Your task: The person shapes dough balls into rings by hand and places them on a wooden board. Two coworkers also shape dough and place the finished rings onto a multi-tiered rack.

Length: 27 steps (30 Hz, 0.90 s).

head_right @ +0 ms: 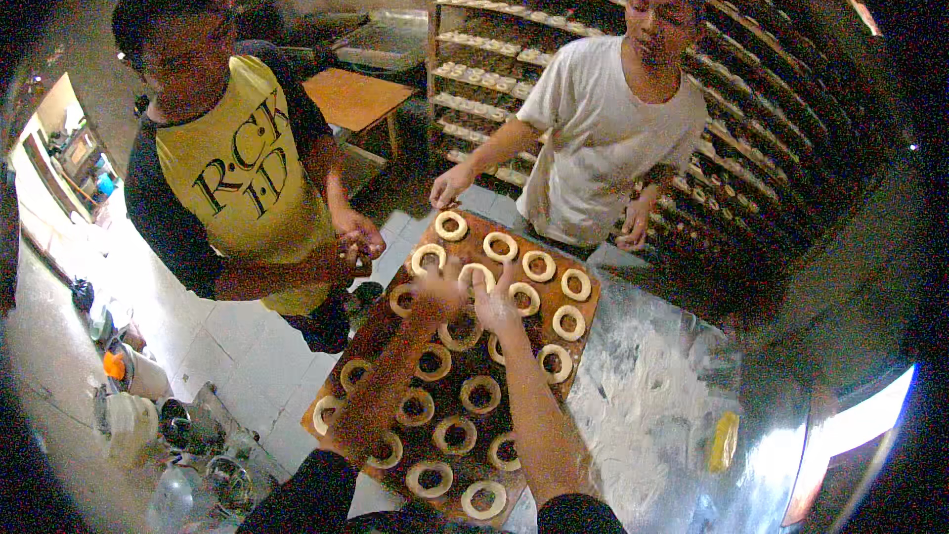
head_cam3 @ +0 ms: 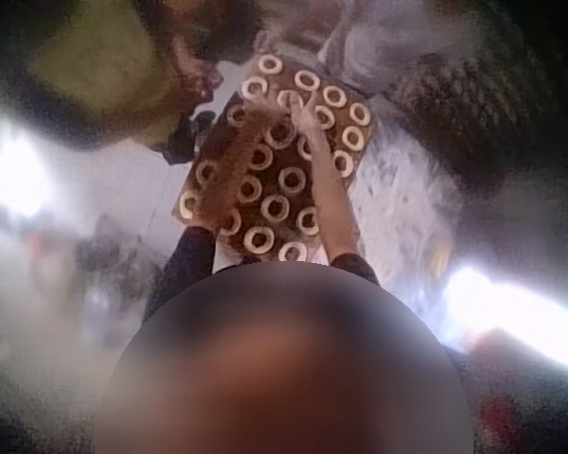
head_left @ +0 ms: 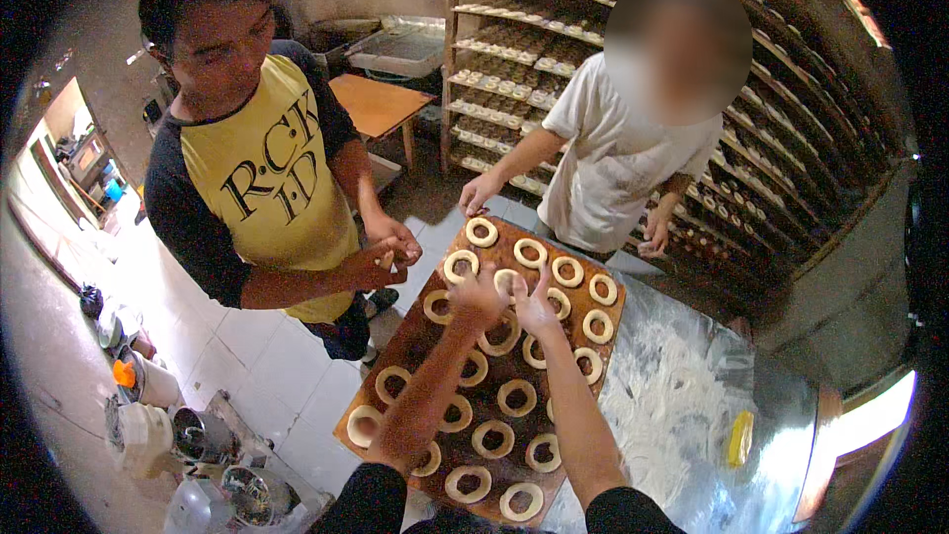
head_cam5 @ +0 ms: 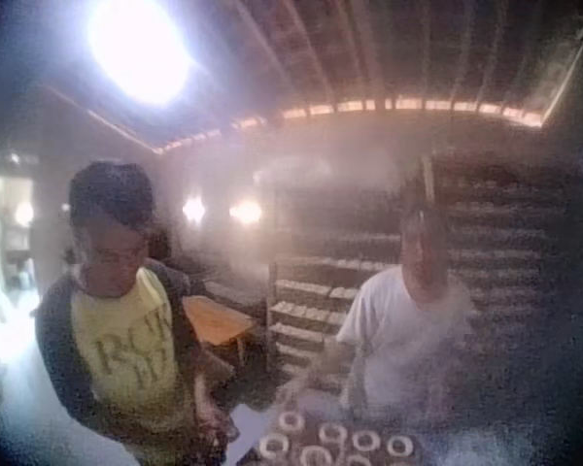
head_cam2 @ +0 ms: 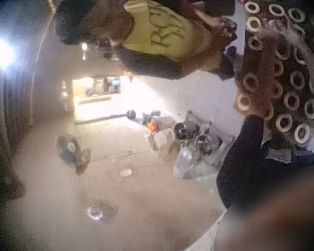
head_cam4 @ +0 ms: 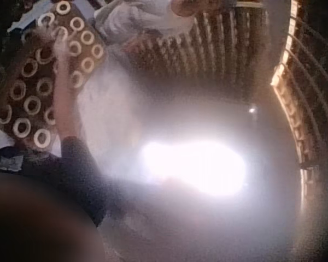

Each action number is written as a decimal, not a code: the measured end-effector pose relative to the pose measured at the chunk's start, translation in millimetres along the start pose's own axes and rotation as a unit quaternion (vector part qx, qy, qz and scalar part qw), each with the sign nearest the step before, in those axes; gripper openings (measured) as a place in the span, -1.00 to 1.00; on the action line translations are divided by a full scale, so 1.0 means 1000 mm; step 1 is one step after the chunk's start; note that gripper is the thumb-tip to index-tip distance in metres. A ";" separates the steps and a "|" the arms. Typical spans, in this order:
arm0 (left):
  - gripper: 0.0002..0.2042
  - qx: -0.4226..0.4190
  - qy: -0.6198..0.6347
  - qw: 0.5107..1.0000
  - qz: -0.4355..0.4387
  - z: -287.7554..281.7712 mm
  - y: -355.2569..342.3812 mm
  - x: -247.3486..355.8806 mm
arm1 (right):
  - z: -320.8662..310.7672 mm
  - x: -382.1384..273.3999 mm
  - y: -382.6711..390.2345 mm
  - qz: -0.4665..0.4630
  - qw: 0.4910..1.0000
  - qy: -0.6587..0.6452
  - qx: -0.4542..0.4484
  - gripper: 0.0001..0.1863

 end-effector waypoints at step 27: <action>-0.73 -0.460 -0.105 0.756 0.453 0.010 0.264 0.185 | -0.054 0.173 0.322 0.099 0.993 0.028 0.051 -0.75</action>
Point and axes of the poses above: each hand's wrist, its own y-axis away from the middle knuckle, its own z-axis out of the palm, x = y × z, the point moved 6 cm from there along -y, towards the middle knuckle, and after that the axes turned 13 degrees about -x, right-handed, at the moved point
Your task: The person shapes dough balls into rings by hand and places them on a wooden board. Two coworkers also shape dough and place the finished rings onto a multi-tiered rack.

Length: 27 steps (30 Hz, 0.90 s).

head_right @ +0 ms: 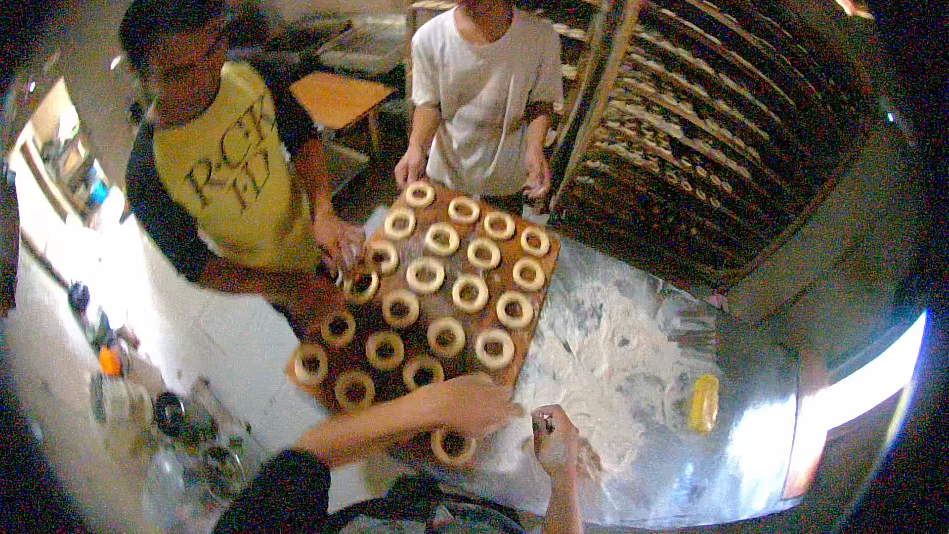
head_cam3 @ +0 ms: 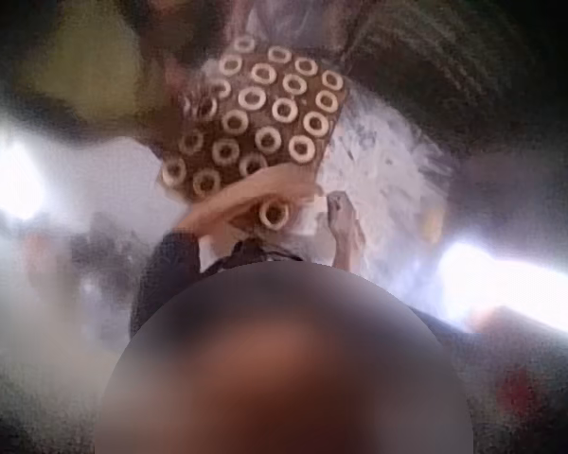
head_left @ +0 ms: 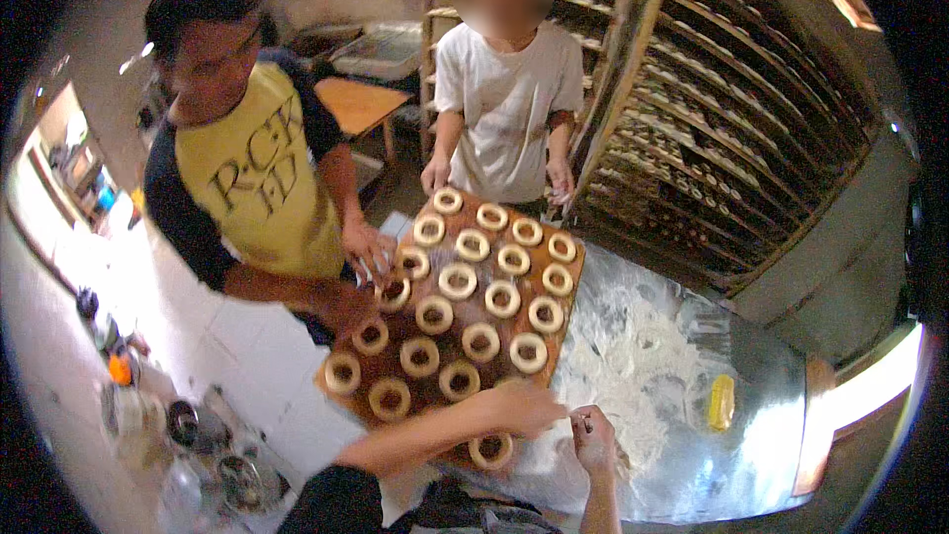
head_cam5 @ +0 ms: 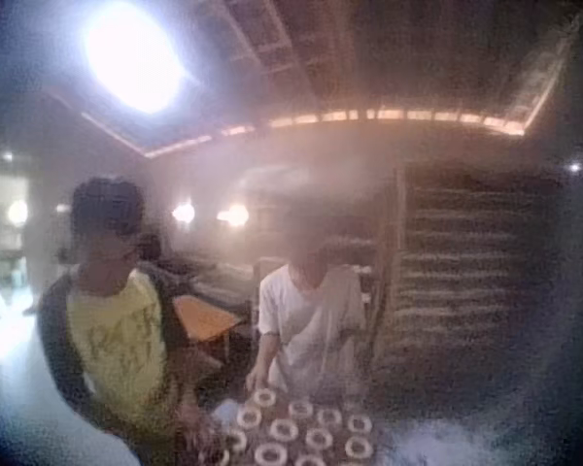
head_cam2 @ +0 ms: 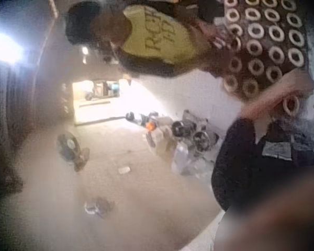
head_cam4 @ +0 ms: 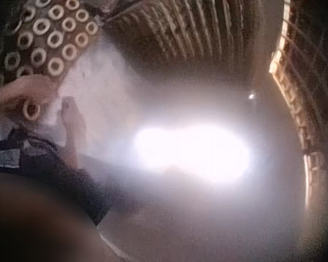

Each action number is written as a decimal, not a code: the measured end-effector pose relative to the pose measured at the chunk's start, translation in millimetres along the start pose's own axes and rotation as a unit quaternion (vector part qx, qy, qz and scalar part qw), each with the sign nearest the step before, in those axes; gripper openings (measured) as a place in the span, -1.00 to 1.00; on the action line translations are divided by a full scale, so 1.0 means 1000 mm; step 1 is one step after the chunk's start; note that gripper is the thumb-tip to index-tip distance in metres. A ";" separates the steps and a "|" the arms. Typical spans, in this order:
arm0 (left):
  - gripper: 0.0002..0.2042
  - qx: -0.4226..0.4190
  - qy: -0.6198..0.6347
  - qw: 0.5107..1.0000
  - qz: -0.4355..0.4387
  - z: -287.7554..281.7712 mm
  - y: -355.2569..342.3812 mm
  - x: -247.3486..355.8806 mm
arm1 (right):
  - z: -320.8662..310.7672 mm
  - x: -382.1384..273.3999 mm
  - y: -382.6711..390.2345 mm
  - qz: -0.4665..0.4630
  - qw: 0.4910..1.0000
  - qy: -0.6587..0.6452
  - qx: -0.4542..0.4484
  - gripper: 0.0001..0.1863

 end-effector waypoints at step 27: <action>-0.77 0.309 -0.204 0.901 0.224 -0.014 -0.158 0.425 | -0.024 0.210 0.214 -0.125 0.978 0.157 -0.048 -0.66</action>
Point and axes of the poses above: each hand's wrist, its own y-axis away from the middle knuckle, its own z-axis out of the palm, x = y × z, the point moved 6 cm from there along -y, towards the middle knuckle, and after that the axes turned 13 degrees about -x, right-handed, at the moved point
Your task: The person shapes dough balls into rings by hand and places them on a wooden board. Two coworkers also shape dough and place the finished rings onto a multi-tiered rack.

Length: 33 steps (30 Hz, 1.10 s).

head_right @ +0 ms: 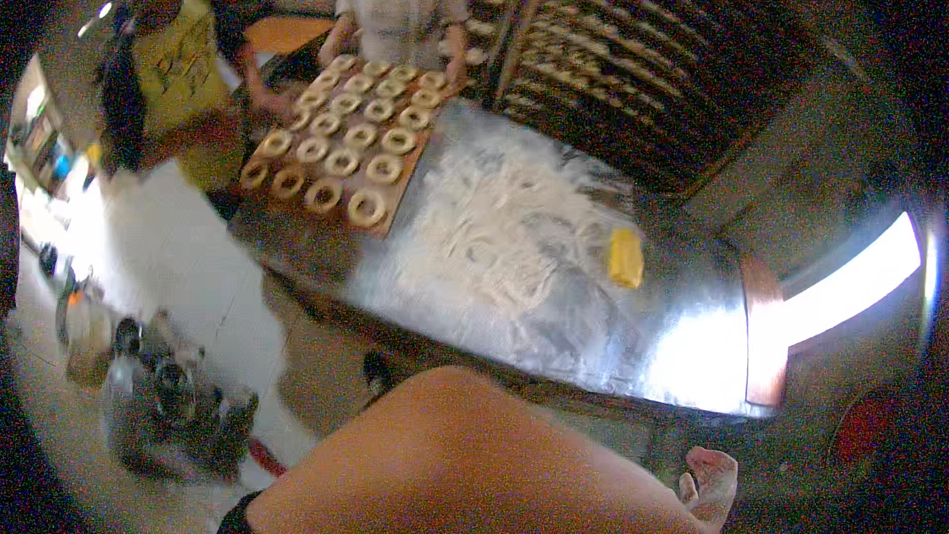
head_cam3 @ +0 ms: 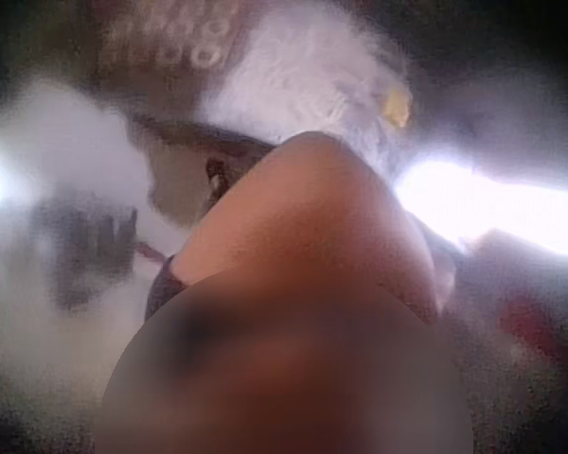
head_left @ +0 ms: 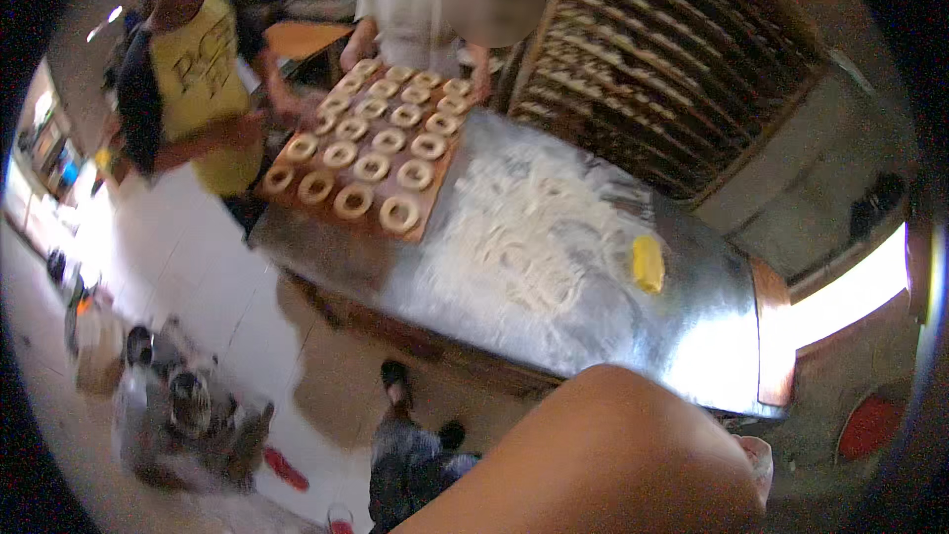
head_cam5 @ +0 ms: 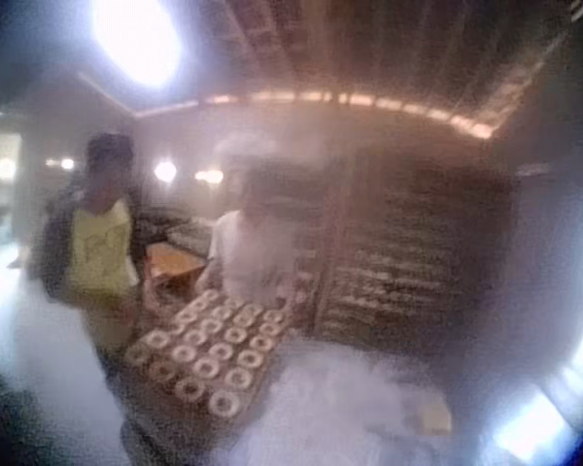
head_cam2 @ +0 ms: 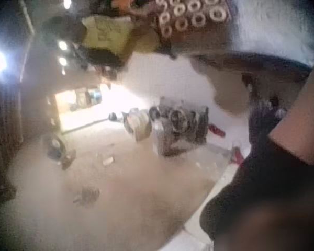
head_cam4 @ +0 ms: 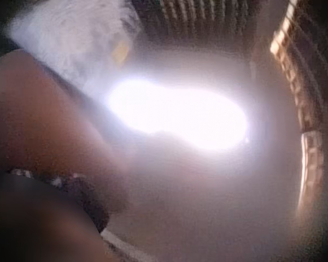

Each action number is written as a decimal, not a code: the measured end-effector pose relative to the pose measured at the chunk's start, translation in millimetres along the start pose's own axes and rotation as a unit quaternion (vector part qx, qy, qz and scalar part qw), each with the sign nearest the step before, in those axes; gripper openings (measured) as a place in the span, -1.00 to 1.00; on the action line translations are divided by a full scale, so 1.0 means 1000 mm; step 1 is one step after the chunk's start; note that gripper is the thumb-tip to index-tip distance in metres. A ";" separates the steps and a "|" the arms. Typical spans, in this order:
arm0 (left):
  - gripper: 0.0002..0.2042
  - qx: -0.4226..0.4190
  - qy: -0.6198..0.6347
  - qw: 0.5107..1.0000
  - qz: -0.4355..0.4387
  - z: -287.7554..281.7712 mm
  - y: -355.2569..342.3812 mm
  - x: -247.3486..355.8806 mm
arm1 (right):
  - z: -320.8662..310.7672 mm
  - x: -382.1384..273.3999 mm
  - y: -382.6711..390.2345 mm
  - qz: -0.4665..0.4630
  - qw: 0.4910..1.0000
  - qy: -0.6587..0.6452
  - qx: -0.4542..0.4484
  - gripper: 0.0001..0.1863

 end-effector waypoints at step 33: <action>-0.75 0.350 0.116 0.867 -0.335 0.123 0.325 -0.126 | 0.023 0.106 0.139 0.125 0.951 -0.256 0.123 -0.80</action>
Point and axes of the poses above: each hand's wrist, its own y-axis away from the middle knuckle, its own z-axis out of the palm, x = y × z, the point moved 6 cm from there along -y, towards the middle knuckle, and after that the axes turned 13 degrees about -x, right-handed, at the moved point
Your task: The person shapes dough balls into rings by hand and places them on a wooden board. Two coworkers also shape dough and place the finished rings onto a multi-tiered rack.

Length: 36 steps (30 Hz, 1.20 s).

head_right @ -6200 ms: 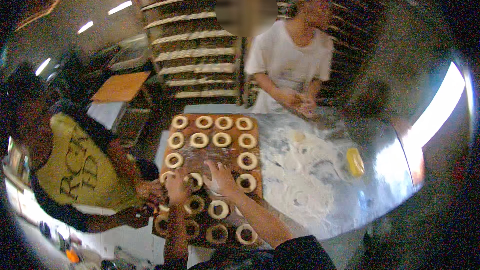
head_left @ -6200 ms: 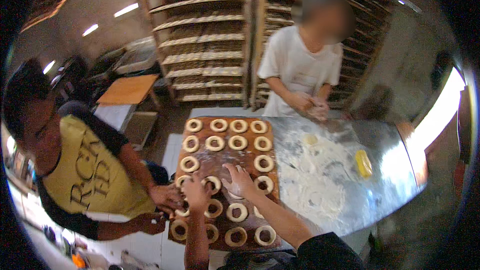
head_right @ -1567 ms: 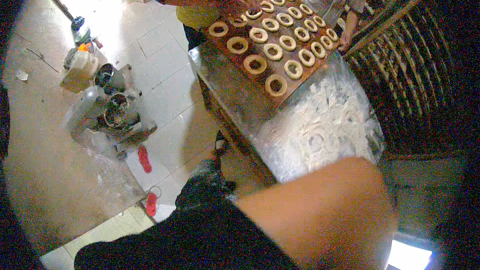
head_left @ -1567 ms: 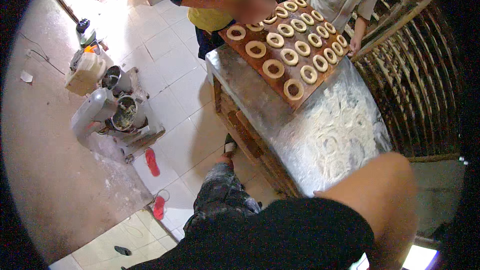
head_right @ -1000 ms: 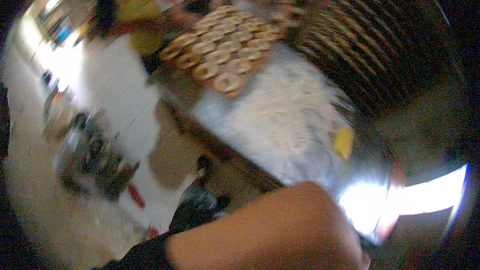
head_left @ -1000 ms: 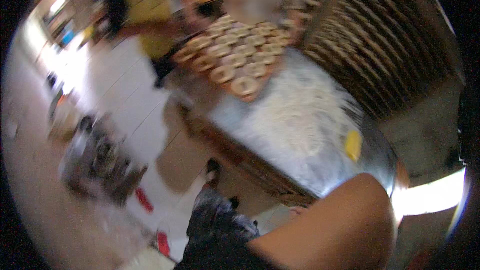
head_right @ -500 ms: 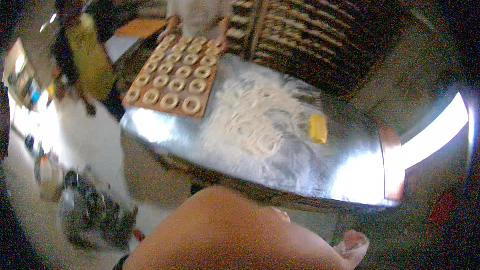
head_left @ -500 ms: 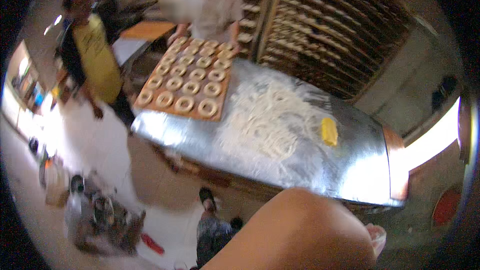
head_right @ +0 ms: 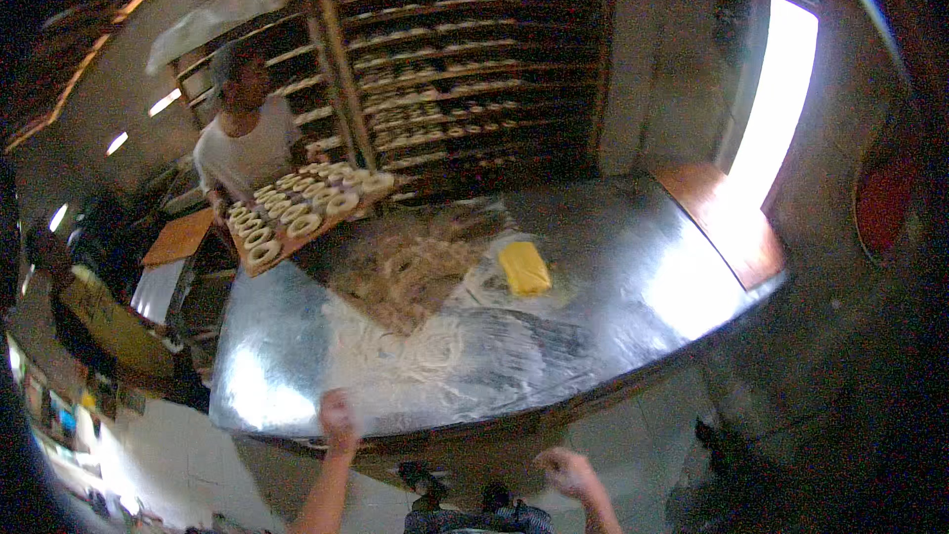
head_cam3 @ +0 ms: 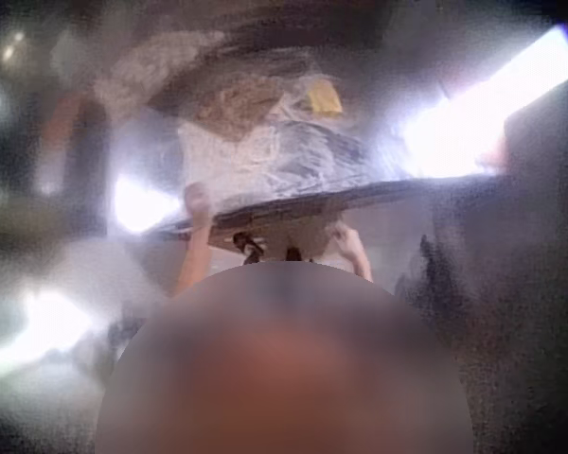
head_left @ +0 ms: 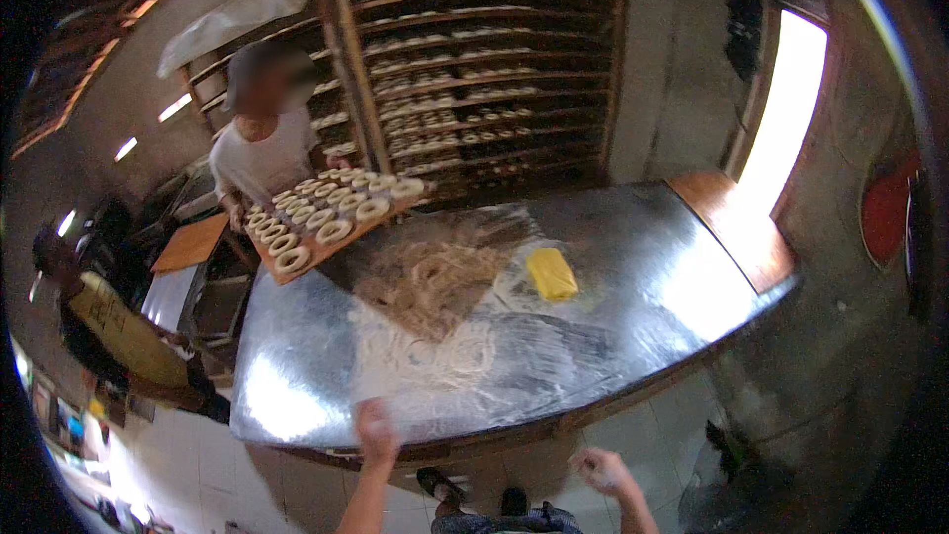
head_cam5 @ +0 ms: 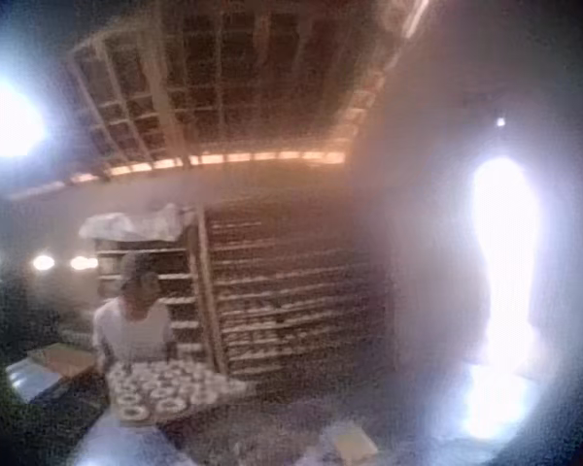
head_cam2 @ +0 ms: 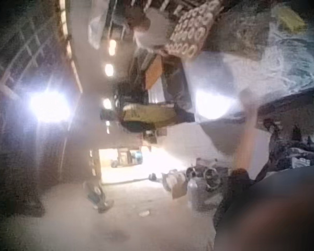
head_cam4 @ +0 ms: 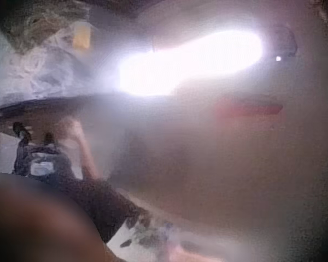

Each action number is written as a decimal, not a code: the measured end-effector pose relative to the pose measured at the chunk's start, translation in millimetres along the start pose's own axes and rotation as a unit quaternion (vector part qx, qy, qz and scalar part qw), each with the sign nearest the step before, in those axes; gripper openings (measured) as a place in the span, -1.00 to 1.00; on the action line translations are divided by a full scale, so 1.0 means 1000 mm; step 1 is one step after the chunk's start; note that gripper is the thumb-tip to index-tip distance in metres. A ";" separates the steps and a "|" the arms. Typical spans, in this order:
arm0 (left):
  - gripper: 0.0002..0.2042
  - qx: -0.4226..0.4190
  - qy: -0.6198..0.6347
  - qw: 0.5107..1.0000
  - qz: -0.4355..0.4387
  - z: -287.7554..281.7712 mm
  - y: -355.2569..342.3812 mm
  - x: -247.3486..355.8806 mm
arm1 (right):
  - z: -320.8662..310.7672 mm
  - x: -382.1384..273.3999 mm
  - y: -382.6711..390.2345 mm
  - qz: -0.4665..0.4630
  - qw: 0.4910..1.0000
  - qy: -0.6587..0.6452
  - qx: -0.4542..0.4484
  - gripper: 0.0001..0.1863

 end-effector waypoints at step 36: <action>-0.61 0.062 -0.261 0.839 -0.473 -0.049 -0.002 -0.137 | -0.224 0.144 -0.110 0.511 0.548 -0.113 0.653 -0.51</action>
Point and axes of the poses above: each hand's wrist, its own y-axis away from the middle knuckle, its own z-axis out of the palm, x = y × z, the point moved 6 cm from there along -y, towards the middle knuckle, and after that the axes turned 13 degrees about -x, right-handed, at the moved point
